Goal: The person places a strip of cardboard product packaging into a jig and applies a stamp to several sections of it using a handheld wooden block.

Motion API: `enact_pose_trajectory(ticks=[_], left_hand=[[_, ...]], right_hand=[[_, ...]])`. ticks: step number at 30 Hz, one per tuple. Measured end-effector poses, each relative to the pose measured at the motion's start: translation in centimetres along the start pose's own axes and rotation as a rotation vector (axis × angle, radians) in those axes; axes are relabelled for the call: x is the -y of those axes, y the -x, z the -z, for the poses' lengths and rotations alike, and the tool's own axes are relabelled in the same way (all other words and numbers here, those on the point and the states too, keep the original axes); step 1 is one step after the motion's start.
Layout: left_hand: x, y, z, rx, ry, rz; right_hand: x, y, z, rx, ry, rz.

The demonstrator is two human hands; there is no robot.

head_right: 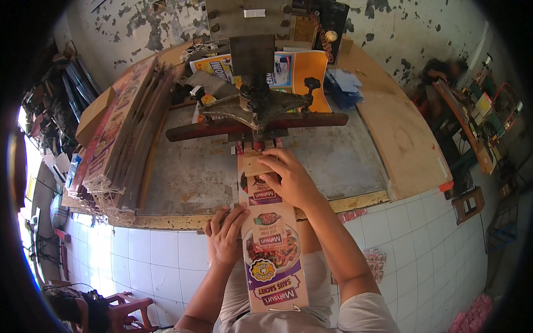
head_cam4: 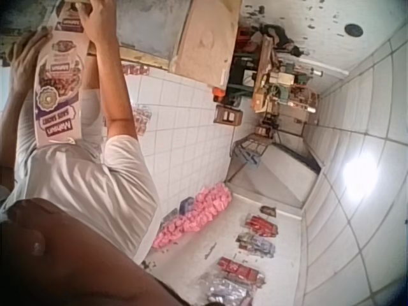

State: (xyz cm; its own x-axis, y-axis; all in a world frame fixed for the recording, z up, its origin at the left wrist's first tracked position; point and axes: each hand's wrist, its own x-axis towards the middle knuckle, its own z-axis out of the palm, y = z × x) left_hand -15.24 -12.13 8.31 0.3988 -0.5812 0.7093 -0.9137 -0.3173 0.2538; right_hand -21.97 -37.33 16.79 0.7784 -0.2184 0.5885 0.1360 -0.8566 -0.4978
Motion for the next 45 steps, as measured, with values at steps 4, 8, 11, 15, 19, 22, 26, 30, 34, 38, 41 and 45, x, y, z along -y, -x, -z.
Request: enact_pose_trajectory(ticks=[4,8,11,15,19,22,26,30,34,38,41,45], left_hand=[[-0.1,0.0,0.3,0.024,0.012,0.000],[-0.3,0.0,0.3,0.029,0.037,0.009],[-0.2,0.0,0.3,0.028,0.041,0.010],[-0.3,-0.2,1.1,0.119,0.029,0.018],[-0.5,-2.1,4.4,0.290,0.099,0.052],[1.1,-3.8,6.5,0.430,0.234,0.018],[4.3,-8.1,8.0,0.427,0.379,-0.050],[7.2,-12.9,5.6,0.392,0.199,-0.133],[8.0,-16.1,2.7,0.501,0.168,-0.149],[8.9,-16.5,0.6,0.467,0.195,-0.208],[8.8,-16.0,0.1,0.451,0.171,-0.224],[8.8,-15.9,-0.3,0.416,0.150,-0.241]], right_hand=[[-0.2,0.1,-0.1,-0.001,-0.004,-0.030],[0.1,0.1,0.1,0.001,-0.006,-0.050],[0.2,0.3,0.0,-0.021,0.012,-0.056],[0.2,0.4,0.6,-0.146,0.026,-0.042],[-1.6,1.1,0.7,-0.268,0.127,-0.221],[-2.0,1.6,0.2,-0.210,0.261,-0.264],[-2.2,1.8,-0.1,-0.151,0.323,-0.261],[-2.0,1.6,-0.6,-0.114,0.366,-0.254],[-2.2,1.5,-0.7,-0.083,0.383,-0.252],[-2.3,1.6,-0.9,-0.090,0.446,-0.246],[-2.4,1.9,-1.1,-0.084,0.477,-0.243],[-2.3,2.0,-1.0,-0.051,0.505,-0.243]])
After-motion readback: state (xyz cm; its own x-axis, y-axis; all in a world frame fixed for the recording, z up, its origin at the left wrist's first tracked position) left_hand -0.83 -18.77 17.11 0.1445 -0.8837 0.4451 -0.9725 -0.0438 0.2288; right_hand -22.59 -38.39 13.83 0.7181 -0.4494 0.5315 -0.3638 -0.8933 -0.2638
